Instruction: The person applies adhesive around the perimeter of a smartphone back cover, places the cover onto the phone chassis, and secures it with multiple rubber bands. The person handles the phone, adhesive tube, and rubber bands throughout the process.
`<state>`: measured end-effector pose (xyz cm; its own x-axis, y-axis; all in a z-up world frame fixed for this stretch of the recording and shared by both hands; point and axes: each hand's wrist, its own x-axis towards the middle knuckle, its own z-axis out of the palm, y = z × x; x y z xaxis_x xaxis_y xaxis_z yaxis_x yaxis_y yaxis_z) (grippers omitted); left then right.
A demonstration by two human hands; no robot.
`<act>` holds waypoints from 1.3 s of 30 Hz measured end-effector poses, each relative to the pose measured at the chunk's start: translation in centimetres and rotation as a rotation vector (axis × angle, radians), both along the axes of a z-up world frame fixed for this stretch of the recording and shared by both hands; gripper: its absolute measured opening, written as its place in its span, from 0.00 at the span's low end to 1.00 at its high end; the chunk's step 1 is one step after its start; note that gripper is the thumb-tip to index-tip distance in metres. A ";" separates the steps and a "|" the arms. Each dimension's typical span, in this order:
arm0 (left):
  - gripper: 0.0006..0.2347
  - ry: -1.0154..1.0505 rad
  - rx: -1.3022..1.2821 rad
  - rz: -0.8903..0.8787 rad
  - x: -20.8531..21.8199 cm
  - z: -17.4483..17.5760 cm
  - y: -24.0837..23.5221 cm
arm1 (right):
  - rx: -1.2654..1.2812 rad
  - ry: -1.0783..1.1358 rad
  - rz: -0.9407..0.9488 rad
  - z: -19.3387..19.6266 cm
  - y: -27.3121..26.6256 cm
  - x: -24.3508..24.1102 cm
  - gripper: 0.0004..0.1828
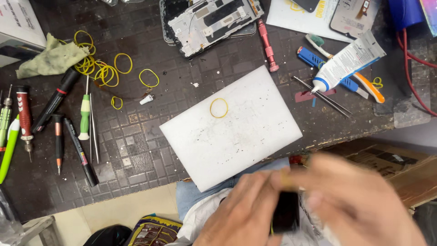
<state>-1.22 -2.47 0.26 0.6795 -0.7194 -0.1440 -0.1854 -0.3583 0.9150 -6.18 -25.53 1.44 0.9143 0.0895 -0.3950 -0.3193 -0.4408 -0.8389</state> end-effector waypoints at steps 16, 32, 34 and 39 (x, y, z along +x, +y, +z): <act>0.26 0.540 -0.294 0.013 1.2 -1.2 -0.2 | -0.207 -0.894 0.085 -1.5 4.5 1.3 0.13; 0.24 0.707 -0.473 0.034 1.9 0.3 2.3 | 0.175 -0.966 -0.319 -8.2 -0.5 2.8 0.17; 0.23 0.493 -0.393 -0.066 2.2 1.0 2.1 | 0.654 -0.569 -0.441 -9.9 -1.2 2.7 0.23; 0.23 -0.077 -0.192 -0.130 0.9 1.0 -0.1 | 0.931 0.367 -0.456 -5.9 -1.7 2.2 0.22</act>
